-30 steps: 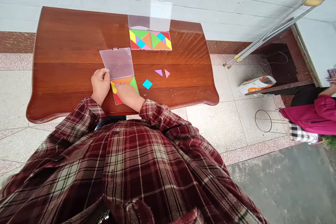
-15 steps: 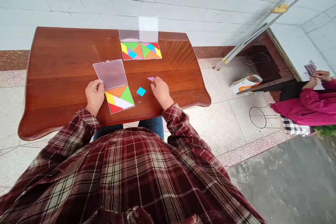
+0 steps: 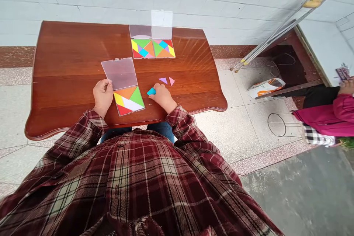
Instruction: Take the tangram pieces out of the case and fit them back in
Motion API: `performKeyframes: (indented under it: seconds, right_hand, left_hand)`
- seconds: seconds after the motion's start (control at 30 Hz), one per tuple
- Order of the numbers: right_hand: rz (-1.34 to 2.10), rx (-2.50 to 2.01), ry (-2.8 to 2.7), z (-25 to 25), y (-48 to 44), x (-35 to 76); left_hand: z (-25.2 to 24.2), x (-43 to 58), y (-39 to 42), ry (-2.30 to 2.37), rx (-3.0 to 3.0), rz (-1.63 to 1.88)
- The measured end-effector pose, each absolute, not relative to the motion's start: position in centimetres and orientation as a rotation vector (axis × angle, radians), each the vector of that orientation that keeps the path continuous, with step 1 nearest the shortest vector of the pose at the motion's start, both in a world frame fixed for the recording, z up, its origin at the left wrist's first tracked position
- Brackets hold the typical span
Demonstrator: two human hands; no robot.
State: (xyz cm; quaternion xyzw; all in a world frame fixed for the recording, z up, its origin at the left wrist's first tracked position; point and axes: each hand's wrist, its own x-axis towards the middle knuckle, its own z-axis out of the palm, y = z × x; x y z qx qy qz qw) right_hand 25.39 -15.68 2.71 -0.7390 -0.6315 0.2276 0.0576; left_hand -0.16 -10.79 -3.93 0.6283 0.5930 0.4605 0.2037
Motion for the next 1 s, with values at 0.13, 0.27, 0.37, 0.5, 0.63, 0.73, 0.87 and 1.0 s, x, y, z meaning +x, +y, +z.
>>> performKeyframes:
  seconds: [0.13,0.27,0.37,0.5,0.63,0.73,0.87,1.0]
  right_hand:
    - [0.79,-2.064,-1.805,2.7,-15.9,26.2]
    - [0.896,-1.763,-1.759,3.0,-16.7,24.5]
    - [1.121,-1.596,-1.863,3.0,-17.1,22.6]
    - [1.167,-1.576,-2.081,2.6,-16.9,21.0]
    - [1.09,-1.607,-2.151,2.6,-16.6,20.7]
    - [1.051,-1.663,-2.199,2.9,-16.8,20.4]
    - [0.948,-1.741,-2.308,3.5,-17.6,19.9]
    - [0.861,-1.771,-2.39,4.1,-18.2,19.6]
  left_hand:
    - [-4.1,-0.1,-10.9,1.615,1.777,1.293]
    - [-4.1,0.0,-10.9,1.582,1.775,1.32]
    - [-4.2,0.0,-10.9,1.583,1.769,1.317]
    - [-4.2,0.1,-10.9,1.569,1.769,1.316]
    - [-4.2,0.1,-10.9,1.57,1.756,1.322]
    - [-4.1,0.1,-11.0,1.58,1.749,1.306]
    - [-3.9,0.1,-11.1,1.592,1.75,1.286]
    - [-3.9,0.1,-11.0,1.587,1.737,1.292]
